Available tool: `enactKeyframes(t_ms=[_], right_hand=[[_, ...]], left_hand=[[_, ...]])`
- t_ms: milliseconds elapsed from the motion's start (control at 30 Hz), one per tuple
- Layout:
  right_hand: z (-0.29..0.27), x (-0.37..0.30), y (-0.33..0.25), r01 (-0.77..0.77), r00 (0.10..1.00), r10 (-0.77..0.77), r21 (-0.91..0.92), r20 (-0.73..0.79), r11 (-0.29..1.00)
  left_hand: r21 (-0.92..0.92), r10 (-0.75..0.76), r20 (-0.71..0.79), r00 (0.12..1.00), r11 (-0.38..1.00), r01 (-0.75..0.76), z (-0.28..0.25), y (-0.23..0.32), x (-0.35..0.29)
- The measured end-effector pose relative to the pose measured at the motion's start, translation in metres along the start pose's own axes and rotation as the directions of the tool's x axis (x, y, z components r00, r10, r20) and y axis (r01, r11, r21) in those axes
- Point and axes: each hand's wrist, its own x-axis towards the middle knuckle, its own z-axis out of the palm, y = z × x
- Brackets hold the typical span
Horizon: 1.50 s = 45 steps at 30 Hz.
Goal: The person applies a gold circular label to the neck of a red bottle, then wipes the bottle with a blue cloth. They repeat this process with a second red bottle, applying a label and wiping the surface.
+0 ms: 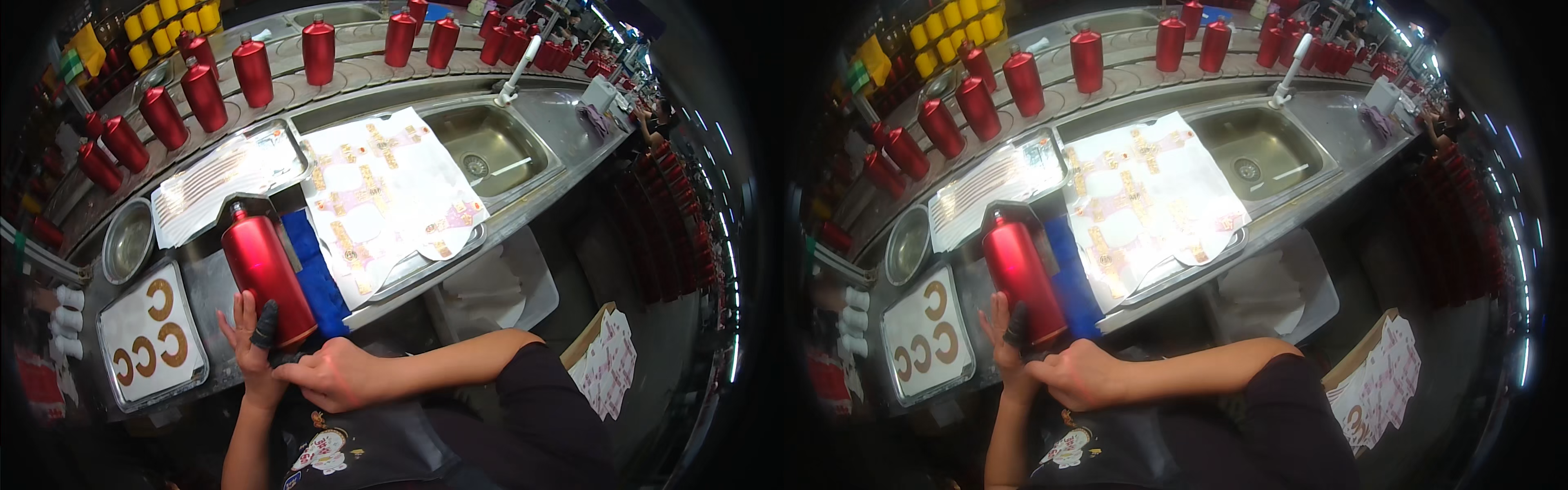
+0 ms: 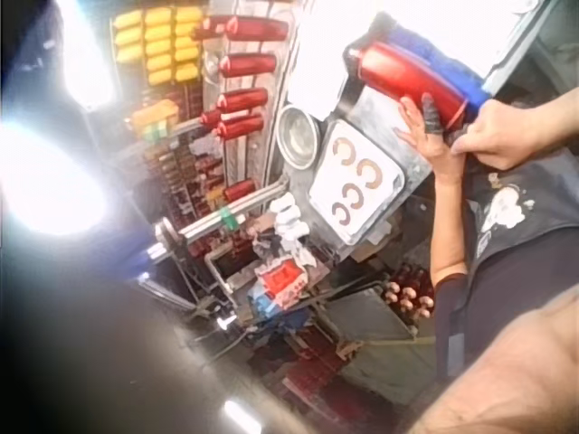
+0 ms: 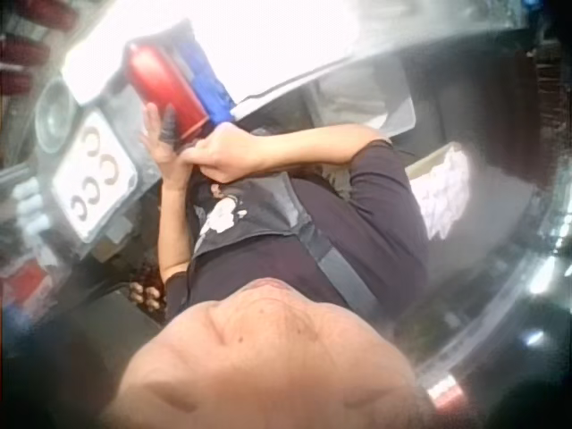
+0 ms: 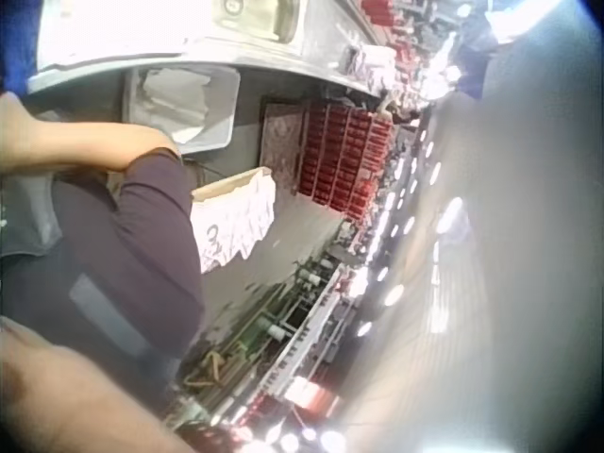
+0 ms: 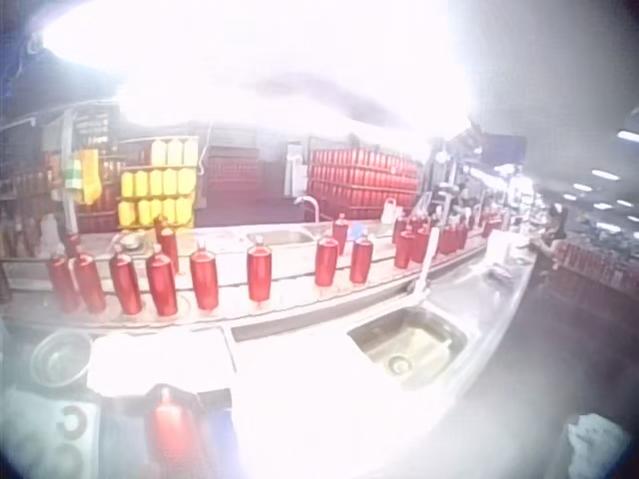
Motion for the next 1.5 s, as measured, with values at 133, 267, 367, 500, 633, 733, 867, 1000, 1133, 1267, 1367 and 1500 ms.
enactKeyframes(t_ms=[133,267,367,500,633,733,867,1000,1133,1267,1367,1500], right_hand=[[-0.06,0.002,0.032,-0.143,0.972,0.15,0.05,-0.181,0.988],[-0.148,0.013,0.157,-0.592,0.744,0.377,-0.282,-0.552,0.755],[-0.224,0.005,0.248,-0.864,0.471,0.479,-0.278,-0.741,0.42],[-0.295,-0.017,0.349,-0.965,0.142,0.656,0.044,-0.741,0.259],[-0.323,-0.09,0.394,-0.995,-0.084,0.685,0.024,-0.723,-0.096],[-0.317,-0.114,0.405,-0.953,-0.079,0.921,0.301,-0.381,0.043],[-0.334,-0.074,0.358,-0.605,0.405,0.913,0.76,0.041,0.235],[-0.318,-0.016,0.341,-0.809,0.454,0.828,0.238,-0.329,0.538],[-0.294,-0.005,0.379,-0.932,0.342,0.68,-0.143,-0.648,0.332],[-0.294,-0.015,0.405,-0.815,0.145,0.817,0.401,-0.558,0.418],[-0.292,-0.008,0.385,-0.916,0.274,0.612,-0.007,-0.742,0.401],[-0.266,0.027,0.326,-0.742,0.609,0.302,-0.393,-0.733,0.543]], left_hand=[[-0.055,-0.058,0.042,0.997,0.997,0.06,-0.008,0.009,0.006],[-0.088,-0.075,0.047,0.996,0.993,0.079,-0.007,0.012,0.008],[-0.109,-0.108,0.053,0.993,0.988,0.113,-0.007,0.014,0.007],[-0.092,-0.12,0.068,0.99,0.988,0.126,-0.007,0.015,0.006],[-0.067,-0.129,0.068,0.989,0.989,0.133,-0.004,0.013,0.003],[-0.07,-0.131,0.076,0.988,0.988,0.137,-0.001,0.011,0.003],[-0.056,-0.129,0.088,0.988,0.989,0.134,-0.001,0.014,0.003],[0.022,-0.079,0.113,0.99,0.997,0.077,-0.005,0.014,0.008],[-0.007,-0.06,0.093,0.994,0.998,0.061,-0.006,0.014,0.011],[-0.074,-0.098,0.07,0.993,0.992,0.104,-0.005,0.016,0.013],[-0.069,-0.13,0.067,0.989,0.988,0.135,-0.008,0.019,0.017],[-0.065,-0.125,0.113,0.986,0.989,0.133,-0.013,0.023,0.022]])
